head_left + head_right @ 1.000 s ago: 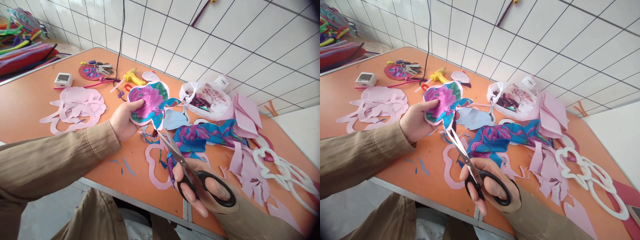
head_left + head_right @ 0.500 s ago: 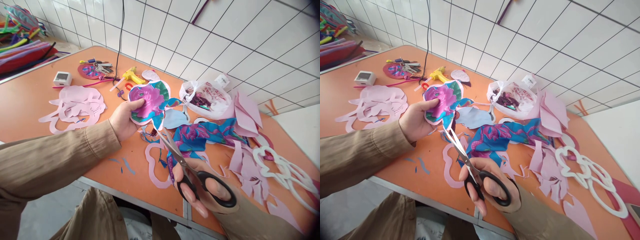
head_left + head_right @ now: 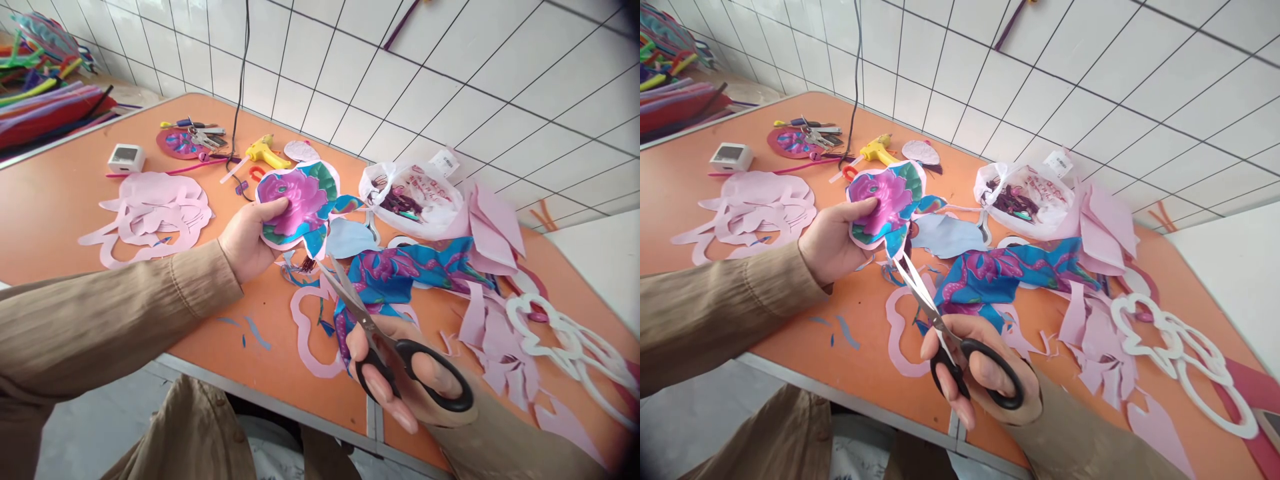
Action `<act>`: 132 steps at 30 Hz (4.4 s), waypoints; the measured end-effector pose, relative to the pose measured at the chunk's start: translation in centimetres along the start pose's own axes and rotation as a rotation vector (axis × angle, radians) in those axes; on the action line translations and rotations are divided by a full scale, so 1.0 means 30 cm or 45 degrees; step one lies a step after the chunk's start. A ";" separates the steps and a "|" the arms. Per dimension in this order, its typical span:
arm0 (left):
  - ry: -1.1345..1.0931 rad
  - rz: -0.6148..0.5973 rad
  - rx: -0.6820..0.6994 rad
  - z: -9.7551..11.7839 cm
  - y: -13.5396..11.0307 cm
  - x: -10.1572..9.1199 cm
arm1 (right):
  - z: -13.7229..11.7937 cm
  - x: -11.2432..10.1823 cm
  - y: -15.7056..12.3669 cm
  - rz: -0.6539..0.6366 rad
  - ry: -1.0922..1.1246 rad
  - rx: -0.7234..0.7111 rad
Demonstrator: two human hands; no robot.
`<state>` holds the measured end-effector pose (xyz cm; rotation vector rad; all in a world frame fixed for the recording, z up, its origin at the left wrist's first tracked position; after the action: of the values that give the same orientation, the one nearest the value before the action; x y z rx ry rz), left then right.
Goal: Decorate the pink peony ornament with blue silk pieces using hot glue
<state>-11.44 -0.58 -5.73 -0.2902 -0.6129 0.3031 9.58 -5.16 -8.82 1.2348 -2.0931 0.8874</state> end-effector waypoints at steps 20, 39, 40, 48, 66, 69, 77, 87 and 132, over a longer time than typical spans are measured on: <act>-0.015 0.008 -0.008 0.000 -0.003 0.001 | 0.003 -0.003 -0.002 0.034 0.016 0.002; 0.024 0.013 -0.111 -0.018 -0.024 0.017 | 0.008 0.001 0.007 -0.035 0.067 0.017; 0.029 0.011 -0.112 -0.019 -0.026 0.019 | 0.007 0.004 0.007 -0.025 0.060 0.022; 0.066 -0.001 -0.057 -0.023 -0.035 0.025 | 0.001 -0.005 -0.001 0.216 -0.173 0.154; 0.063 0.067 -0.003 -0.025 -0.045 0.024 | -0.065 0.102 -0.062 0.577 -0.381 0.000; 0.063 0.056 0.007 -0.024 -0.046 0.024 | -0.059 0.105 -0.055 0.580 -0.346 0.058; 0.047 0.064 -0.001 -0.027 -0.048 0.020 | -0.067 0.112 -0.024 0.498 -0.230 0.219; 0.067 0.080 -0.004 -0.027 -0.047 0.021 | -0.054 0.108 -0.055 0.498 -0.324 0.086; 0.163 0.000 0.042 -0.014 -0.028 0.005 | 0.037 0.059 -0.006 0.158 -0.348 0.307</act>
<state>-10.90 -1.37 -5.68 -0.2760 -0.4810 0.2920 8.84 -7.00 -8.19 1.4305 -2.3515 1.1063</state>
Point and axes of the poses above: each hand's wrist, its own y-axis towards the middle knuckle, its own x-axis out of the palm, z = x × y, the point moved 6 cm from there along y, towards the middle knuckle, and after that the axes turned 15 degrees about y, right-handed, at the moved point
